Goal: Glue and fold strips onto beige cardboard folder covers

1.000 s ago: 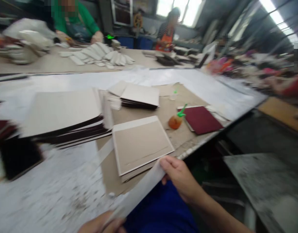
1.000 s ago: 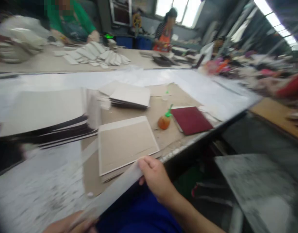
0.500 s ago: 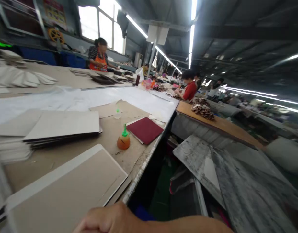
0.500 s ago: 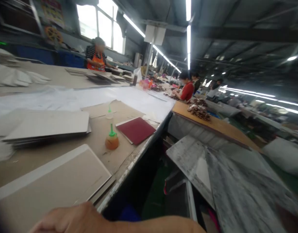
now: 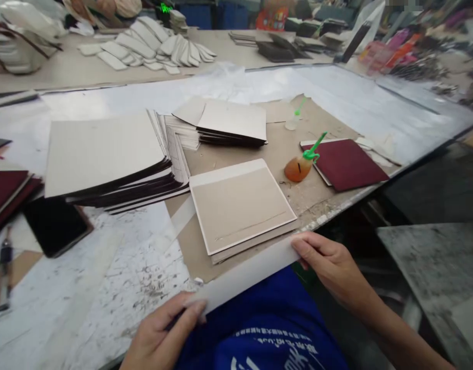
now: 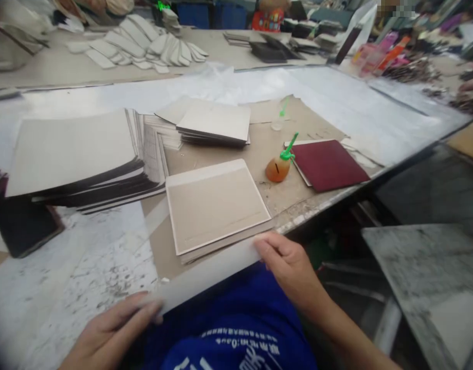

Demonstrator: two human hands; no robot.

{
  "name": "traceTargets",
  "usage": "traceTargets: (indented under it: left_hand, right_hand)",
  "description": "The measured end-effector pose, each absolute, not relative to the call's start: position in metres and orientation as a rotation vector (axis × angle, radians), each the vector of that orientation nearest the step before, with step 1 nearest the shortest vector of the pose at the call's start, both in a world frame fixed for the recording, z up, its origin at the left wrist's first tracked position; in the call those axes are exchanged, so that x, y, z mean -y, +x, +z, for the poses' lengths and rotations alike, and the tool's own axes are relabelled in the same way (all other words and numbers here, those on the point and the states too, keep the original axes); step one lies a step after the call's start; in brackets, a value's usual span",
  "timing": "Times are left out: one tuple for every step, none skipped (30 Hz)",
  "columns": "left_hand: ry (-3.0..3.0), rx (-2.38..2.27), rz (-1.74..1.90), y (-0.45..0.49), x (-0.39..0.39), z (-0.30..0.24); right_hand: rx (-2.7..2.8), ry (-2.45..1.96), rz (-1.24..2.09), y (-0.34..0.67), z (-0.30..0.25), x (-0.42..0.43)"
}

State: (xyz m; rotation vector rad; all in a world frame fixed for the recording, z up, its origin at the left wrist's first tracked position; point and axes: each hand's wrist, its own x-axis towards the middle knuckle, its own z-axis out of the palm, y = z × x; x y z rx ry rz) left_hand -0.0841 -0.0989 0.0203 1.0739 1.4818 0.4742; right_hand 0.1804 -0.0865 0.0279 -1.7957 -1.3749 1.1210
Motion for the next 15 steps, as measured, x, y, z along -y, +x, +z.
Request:
traceTargets:
  left_hand:
    - [1.050, -1.528, 0.521, -0.083, 0.096, 0.018]
    - [1.044, -1.563, 0.565, -0.081, 0.091, 0.016]
    - [1.057, -1.581, 0.599, -0.079, 0.085, 0.014]
    - [1.077, -1.592, 0.630, -0.075, 0.078, 0.012]
    - [1.099, -1.603, 0.661, -0.072, 0.070, 0.009]
    - [1.113, -1.616, 0.694, -0.068, 0.063, 0.006]
    - [1.117, -1.630, 0.725, -0.064, 0.055, 0.004]
    - [1.121, -1.641, 0.742, -0.061, 0.049, 0.001]
    - [1.135, -1.649, 0.746, -0.058, 0.044, -0.001]
    - [1.160, -1.650, 0.741, -0.055, 0.040, -0.002]
    - [1.191, -1.647, 0.724, -0.054, 0.037, -0.003]
    - [1.219, -1.649, 0.703, -0.052, 0.035, -0.002]
    - [1.244, -1.660, 0.684, -0.052, 0.033, -0.001]
    - [1.262, -1.677, 0.670, -0.051, 0.032, -0.001]
    - [1.274, -1.699, 0.661, -0.050, 0.031, 0.000]
  right_hand:
    - [1.382, -1.820, 1.090, 0.185, 0.026, 0.083]
    - [1.395, -1.838, 1.051, 0.188, 0.024, 0.079]
    - [1.413, -1.852, 1.004, 0.191, 0.023, 0.073]
    - [1.430, -1.864, 0.948, 0.194, 0.021, 0.068]
    - [1.446, -1.873, 0.889, 0.196, 0.019, 0.062]
    - [1.462, -1.879, 0.831, 0.198, 0.016, 0.056]
    - [1.482, -1.884, 0.778, 0.200, 0.014, 0.050]
    - [1.506, -1.890, 0.727, 0.203, 0.010, 0.045]
    - [1.539, -1.896, 0.677, 0.205, 0.007, 0.041]
    - [1.578, -1.904, 0.623, 0.207, 0.004, 0.037]
    - [1.623, -1.908, 0.567, 0.210, 0.001, 0.034]
    - [1.668, -1.909, 0.513, 0.212, -0.001, 0.031]
    - [1.709, -1.909, 0.467, 0.214, -0.003, 0.028]
    - [1.740, -1.910, 0.433, 0.216, -0.005, 0.026]
    - [1.762, -1.914, 0.415, 0.218, -0.006, 0.024]
